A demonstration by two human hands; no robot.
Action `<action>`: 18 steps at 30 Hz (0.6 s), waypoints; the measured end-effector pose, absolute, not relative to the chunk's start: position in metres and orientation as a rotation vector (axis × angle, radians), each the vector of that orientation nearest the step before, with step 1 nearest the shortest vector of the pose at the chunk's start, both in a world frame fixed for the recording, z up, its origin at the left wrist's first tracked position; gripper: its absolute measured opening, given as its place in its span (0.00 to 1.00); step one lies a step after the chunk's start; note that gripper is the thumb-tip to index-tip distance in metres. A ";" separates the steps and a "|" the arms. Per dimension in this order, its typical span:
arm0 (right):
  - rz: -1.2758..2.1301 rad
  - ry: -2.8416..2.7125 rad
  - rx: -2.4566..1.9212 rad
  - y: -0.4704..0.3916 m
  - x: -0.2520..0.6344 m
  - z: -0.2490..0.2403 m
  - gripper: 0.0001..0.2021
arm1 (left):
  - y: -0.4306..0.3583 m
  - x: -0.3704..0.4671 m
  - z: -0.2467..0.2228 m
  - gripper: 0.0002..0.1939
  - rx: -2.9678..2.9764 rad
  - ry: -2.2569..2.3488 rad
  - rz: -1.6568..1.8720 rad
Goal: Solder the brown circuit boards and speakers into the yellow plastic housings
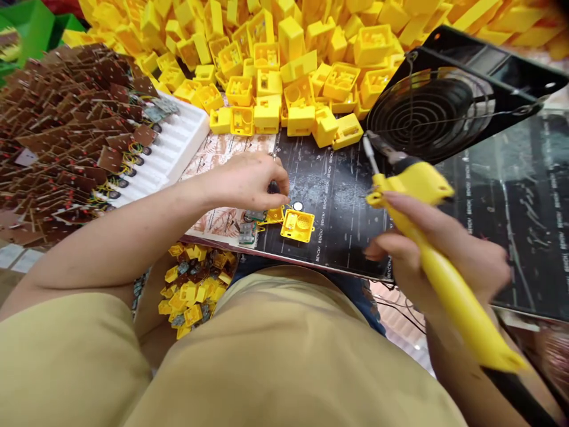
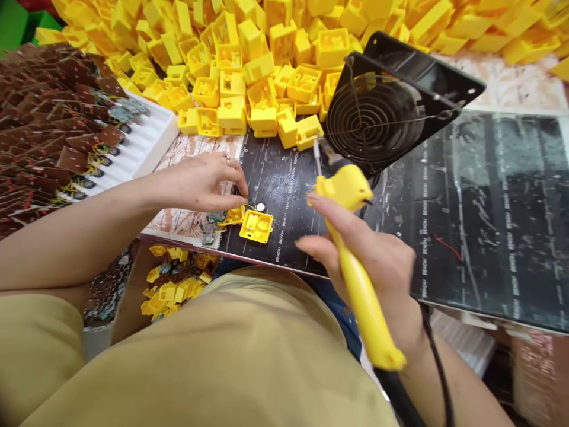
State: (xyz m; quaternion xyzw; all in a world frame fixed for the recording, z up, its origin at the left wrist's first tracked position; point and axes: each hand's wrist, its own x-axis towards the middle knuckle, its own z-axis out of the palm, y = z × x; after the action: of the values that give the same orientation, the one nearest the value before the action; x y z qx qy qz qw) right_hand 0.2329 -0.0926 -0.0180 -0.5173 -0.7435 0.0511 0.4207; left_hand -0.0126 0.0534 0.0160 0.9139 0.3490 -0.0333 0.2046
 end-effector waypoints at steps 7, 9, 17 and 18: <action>0.189 -1.971 -1.136 -0.056 0.206 -0.020 0.08 | 0.037 -0.001 -0.001 0.08 2.458 1.105 -0.004; 0.212 -1.985 -1.134 -0.058 0.205 -0.027 0.17 | 0.033 -0.008 -0.006 0.07 2.367 1.103 0.211; 0.210 -2.169 -1.086 -0.068 0.191 -0.048 0.20 | 0.015 -0.037 -0.011 0.11 2.304 0.953 0.621; 0.194 -2.160 -1.094 -0.068 0.190 -0.049 0.20 | 0.013 -0.037 -0.011 0.12 2.420 0.894 0.588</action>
State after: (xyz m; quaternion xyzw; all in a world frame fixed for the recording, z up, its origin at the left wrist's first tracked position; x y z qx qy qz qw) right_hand 0.1901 -0.0678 -0.0487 -0.4219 -0.8335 0.0747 0.3487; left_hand -0.0371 0.0133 -0.0108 0.8866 0.3274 0.2155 0.2455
